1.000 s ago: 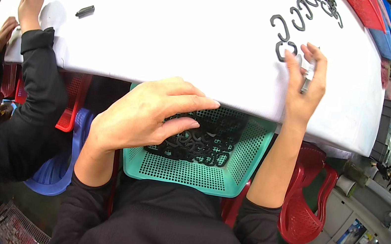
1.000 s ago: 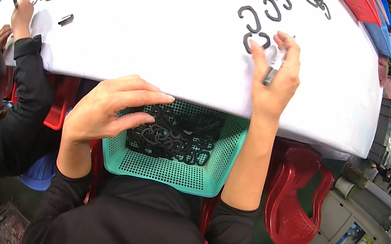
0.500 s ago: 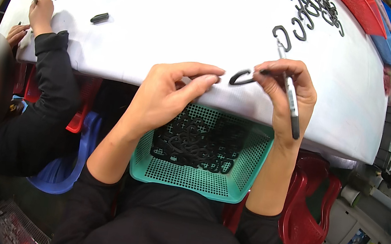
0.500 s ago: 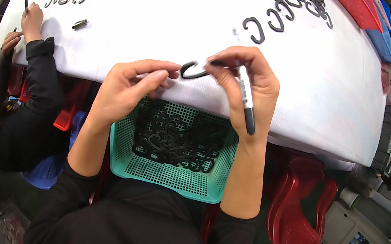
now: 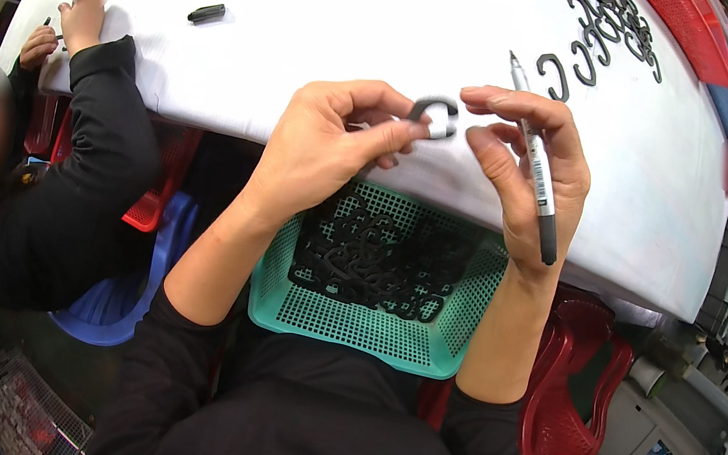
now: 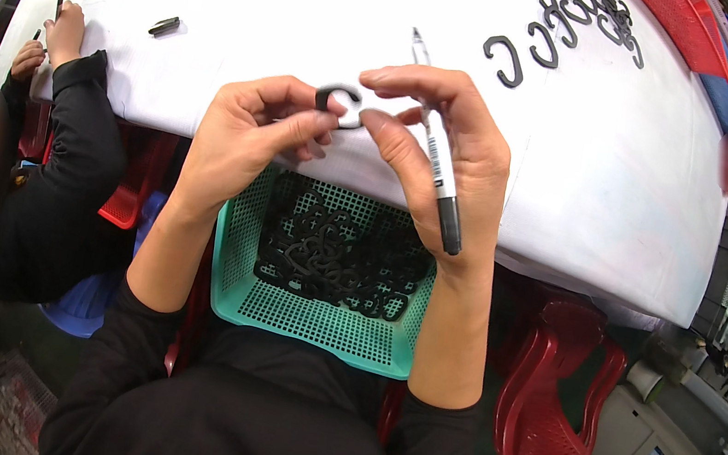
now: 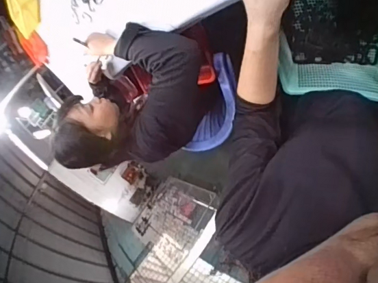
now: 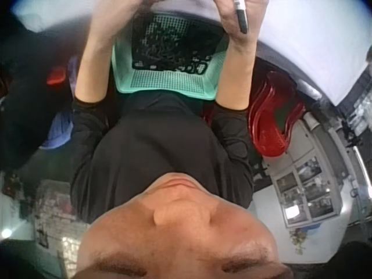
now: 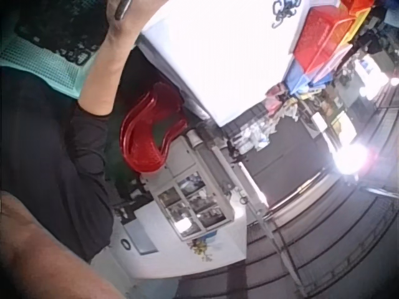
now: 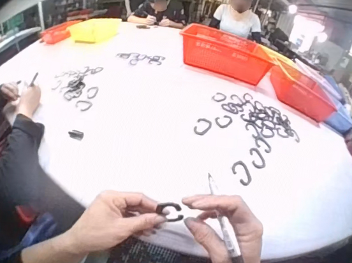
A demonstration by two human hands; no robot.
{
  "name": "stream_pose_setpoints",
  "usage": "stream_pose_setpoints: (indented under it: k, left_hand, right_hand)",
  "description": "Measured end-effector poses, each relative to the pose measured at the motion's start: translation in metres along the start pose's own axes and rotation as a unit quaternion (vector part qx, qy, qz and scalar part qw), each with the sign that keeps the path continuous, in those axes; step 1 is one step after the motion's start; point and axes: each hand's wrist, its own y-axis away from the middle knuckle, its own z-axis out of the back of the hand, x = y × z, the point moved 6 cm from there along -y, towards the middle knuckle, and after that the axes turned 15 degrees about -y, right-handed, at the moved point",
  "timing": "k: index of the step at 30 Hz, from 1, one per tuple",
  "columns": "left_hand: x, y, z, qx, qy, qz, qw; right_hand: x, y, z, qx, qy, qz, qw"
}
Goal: The person repeatedly picks up small black hook-shaped objects from a green basket and marks them with a black marker. The marked hooks are placed on a white table surface. Another person is visible working at the same table.
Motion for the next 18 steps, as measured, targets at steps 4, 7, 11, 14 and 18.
stream_pose_setpoints:
  k: [4,7,11,14,18]
  left_hand:
    - [0.005,-0.001,-0.001,-0.022,0.072,-0.044,0.996]
    - [0.007,0.000,-0.002,-0.024,0.109,-0.031,0.993]
    - [0.001,0.002,0.009,-0.098,0.017,-0.064,0.993]
    - [-0.003,0.004,0.020,-0.190,-0.073,-0.096,0.974]
    - [0.000,0.005,0.024,-0.241,-0.145,-0.150,0.948]
  right_hand:
    - [-0.010,0.009,-0.012,-0.071,0.045,-0.024,0.996]
    - [-0.021,0.011,-0.013,-0.067,0.025,-0.050,0.996]
    - [-0.019,0.008,-0.014,-0.047,0.060,-0.057,0.995]
    - [-0.017,0.008,-0.011,-0.132,0.020,-0.063,0.989]
    - [-0.023,0.020,0.000,-0.160,0.001,-0.064,0.985]
